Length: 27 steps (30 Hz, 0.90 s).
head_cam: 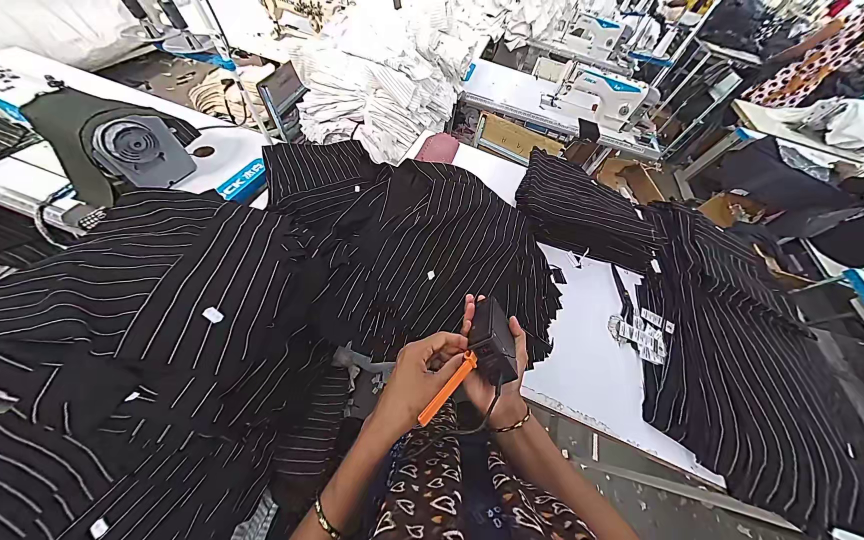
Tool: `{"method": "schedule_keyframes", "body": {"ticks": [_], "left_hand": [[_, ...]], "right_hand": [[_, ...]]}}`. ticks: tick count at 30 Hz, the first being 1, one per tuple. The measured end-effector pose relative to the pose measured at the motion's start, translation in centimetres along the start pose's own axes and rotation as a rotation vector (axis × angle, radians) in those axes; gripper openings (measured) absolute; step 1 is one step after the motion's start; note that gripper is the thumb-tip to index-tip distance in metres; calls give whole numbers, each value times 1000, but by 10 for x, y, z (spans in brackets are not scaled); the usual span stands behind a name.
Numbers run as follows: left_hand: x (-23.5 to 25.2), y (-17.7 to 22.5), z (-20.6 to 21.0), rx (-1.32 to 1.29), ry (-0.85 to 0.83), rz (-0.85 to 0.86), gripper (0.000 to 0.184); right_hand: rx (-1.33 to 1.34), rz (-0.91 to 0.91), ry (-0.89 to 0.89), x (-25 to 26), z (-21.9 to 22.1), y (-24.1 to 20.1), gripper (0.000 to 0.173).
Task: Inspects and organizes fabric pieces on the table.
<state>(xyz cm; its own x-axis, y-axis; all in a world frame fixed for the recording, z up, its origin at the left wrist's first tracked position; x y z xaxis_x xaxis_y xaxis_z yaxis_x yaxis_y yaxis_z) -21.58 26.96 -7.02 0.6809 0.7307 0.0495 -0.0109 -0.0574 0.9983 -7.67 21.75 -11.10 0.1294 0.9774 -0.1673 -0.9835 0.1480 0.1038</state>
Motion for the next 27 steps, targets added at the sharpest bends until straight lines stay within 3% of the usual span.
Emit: {"method": "schedule_keyframes", "body": {"ticks": [27], "left_hand": [[-7,-1,-7,12,61,-43,18]], "right_hand": [[-66,39,37,-2,-5,9,61]]}}
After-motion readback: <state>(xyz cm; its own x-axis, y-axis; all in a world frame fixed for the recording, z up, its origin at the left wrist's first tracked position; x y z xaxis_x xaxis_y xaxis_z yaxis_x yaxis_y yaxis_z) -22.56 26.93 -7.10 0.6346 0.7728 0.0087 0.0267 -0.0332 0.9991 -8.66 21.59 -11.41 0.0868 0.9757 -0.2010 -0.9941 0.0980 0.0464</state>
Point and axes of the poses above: each hand's wrist, its own x-axis towards the middle knuckle, its own z-axis out of the palm, y = z × x, the point moved 1 cm from there along x, towards the middle knuckle, and after that the axes turned 4 degrees about z, right-handed, at the moved point
